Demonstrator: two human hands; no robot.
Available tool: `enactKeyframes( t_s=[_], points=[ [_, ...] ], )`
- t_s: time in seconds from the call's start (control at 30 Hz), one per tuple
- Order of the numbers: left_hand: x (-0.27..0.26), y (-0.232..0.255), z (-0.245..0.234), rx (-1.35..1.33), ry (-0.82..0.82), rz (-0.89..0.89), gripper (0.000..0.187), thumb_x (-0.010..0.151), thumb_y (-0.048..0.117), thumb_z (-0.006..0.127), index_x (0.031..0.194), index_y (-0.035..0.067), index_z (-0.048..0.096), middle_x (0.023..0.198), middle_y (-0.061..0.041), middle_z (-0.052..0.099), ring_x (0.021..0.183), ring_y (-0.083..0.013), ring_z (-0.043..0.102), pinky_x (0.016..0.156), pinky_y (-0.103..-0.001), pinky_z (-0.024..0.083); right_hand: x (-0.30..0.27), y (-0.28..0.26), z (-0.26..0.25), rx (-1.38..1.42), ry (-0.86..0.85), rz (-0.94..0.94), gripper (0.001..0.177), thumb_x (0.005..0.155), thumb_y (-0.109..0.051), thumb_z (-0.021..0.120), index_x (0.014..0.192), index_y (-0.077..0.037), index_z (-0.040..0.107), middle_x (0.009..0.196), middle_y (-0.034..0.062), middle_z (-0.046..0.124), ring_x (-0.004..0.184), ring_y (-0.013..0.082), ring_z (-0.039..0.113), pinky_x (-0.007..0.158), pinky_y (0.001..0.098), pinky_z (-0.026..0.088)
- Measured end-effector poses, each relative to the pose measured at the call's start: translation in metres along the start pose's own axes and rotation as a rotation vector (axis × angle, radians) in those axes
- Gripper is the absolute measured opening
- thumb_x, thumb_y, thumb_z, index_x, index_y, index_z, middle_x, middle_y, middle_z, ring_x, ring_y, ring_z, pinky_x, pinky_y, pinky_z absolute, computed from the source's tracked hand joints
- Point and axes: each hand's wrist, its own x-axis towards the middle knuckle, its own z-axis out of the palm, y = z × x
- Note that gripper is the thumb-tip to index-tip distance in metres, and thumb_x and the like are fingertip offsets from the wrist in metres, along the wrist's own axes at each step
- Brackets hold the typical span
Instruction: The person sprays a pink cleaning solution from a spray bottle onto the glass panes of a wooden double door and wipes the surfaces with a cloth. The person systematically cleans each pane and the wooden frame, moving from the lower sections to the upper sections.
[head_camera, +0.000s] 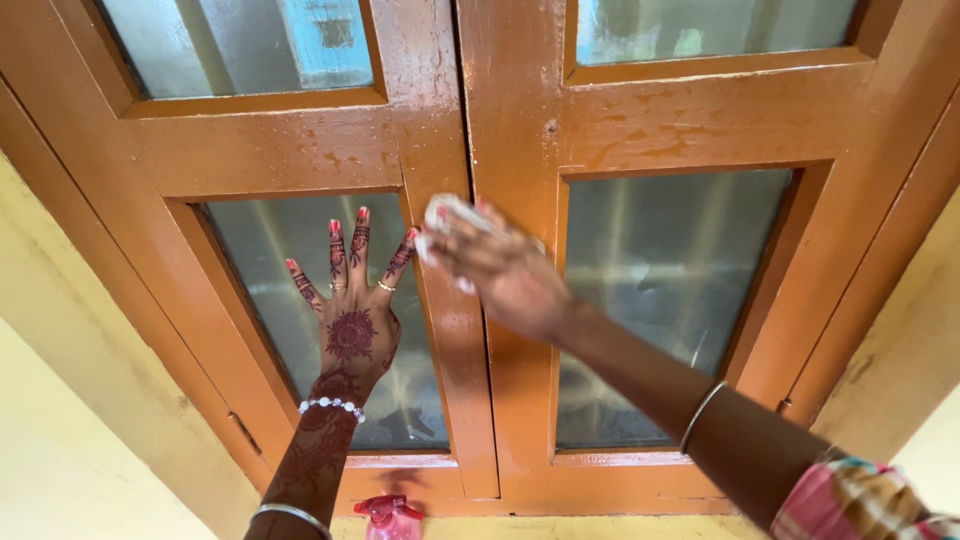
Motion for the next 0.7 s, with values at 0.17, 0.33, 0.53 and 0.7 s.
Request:
enactKeyframes(
  t_s=[0.17, 0.33, 0.53, 0.7],
  points=[
    [0.004, 0.000, -0.001, 0.094, -0.076, -0.028, 0.110, 0.074, -0.007, 0.062, 0.158, 0.053, 0.024, 0.173, -0.005, 0.001, 0.159, -0.0338, -0.001, 0.114, -0.077, -0.005, -0.048, -0.029, 0.034, -0.027, -0.141, -0.100, 0.049, 0.098, -0.012, 0.062, 0.146, -0.010, 0.059, 0.156, 0.0062, 0.051, 0.149, 0.0231, 0.041, 0.126, 0.0509, 0.031],
    [0.002, 0.006, -0.012, 0.045, -0.091, -0.042, 0.112, 0.072, -0.009, 0.063, 0.158, 0.052, 0.024, 0.173, -0.005, -0.001, 0.159, -0.0336, -0.003, 0.115, -0.076, -0.005, -0.075, -0.054, 0.063, 0.100, -0.303, -0.146, 0.051, 0.094, -0.017, 0.059, 0.144, -0.008, 0.057, 0.153, 0.0096, 0.051, 0.145, 0.0280, 0.041, 0.122, 0.0482, 0.028],
    [-0.004, 0.011, -0.027, 0.026, -0.121, -0.044, 0.108, 0.075, -0.005, 0.061, 0.160, 0.049, 0.022, 0.173, -0.006, -0.002, 0.159, -0.0342, -0.005, 0.115, -0.077, -0.005, -0.101, -0.066, 0.058, -0.049, -0.344, -0.287, 0.045, 0.094, -0.018, 0.062, 0.138, -0.010, 0.064, 0.153, 0.0024, 0.054, 0.152, 0.0197, 0.038, 0.130, 0.0444, 0.025],
    [0.000, 0.016, -0.031, -0.050, 0.045, 0.039, 0.073, 0.091, 0.013, 0.057, 0.156, 0.037, 0.035, 0.172, -0.012, 0.000, 0.158, -0.0385, -0.004, 0.112, -0.079, -0.006, -0.089, -0.044, 0.042, -0.015, -0.427, -0.218, 0.044, 0.090, -0.014, 0.065, 0.134, -0.013, 0.065, 0.155, 0.0021, 0.051, 0.151, 0.0205, 0.034, 0.129, 0.0509, 0.021]
  ],
)
